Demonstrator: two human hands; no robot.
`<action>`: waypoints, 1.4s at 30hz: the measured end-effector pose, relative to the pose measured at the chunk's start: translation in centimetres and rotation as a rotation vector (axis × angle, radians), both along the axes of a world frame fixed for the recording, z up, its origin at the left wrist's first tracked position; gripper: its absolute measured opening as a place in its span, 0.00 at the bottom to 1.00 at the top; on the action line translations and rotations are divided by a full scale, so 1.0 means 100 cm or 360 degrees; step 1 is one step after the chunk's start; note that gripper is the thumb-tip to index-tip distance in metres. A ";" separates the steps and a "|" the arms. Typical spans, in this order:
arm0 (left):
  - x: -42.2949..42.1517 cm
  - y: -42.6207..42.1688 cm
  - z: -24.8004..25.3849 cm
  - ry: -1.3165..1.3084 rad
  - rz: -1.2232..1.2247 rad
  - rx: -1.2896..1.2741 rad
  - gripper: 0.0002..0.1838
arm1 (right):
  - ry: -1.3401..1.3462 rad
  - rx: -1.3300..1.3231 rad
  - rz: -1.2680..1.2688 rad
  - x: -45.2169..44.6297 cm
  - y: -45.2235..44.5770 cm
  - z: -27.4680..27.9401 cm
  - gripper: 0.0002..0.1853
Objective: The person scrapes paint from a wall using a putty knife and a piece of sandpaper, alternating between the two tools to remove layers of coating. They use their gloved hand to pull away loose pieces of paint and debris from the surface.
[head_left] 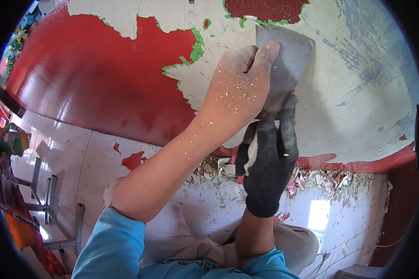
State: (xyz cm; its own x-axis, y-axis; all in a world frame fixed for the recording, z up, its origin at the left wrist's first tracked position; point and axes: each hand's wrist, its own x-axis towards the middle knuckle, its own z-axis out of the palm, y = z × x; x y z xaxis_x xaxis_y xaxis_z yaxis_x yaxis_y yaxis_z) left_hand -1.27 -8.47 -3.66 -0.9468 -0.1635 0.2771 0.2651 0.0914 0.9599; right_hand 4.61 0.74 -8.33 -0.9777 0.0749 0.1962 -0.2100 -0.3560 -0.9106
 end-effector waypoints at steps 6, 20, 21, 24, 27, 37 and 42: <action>-0.001 0.016 -0.003 0.0085 -0.0158 0.0624 0.21 | 0.0074 0.0145 -0.0097 -0.002 0.024 0.009 0.27; 0.011 0.006 -0.004 0.0119 0.0024 0.0584 0.19 | 0.0113 0.0251 0.0016 0.008 0.003 0.003 0.28; 0.008 0.002 -0.005 0.0070 0.0036 0.0474 0.20 | -0.0001 0.0066 0.0103 0.008 0.001 0.003 0.29; 0.000 -0.004 -0.011 0.0181 0.0006 0.0421 0.24 | 0.0060 0.0009 -0.0013 0.004 -0.015 -0.008 0.30; 0.008 -0.007 -0.008 0.0223 0.0125 0.0191 0.24 | 0.0070 0.0121 -0.0036 0.011 -0.026 -0.013 0.30; 0.012 -0.013 -0.014 0.0276 0.0140 0.0051 0.24 | -0.0004 -0.0056 -0.0043 0.019 -0.032 -0.010 0.30; 0.013 -0.022 -0.003 0.0086 0.0028 -0.0056 0.20 | -0.0231 -0.0165 0.0190 0.019 -0.027 -0.005 0.32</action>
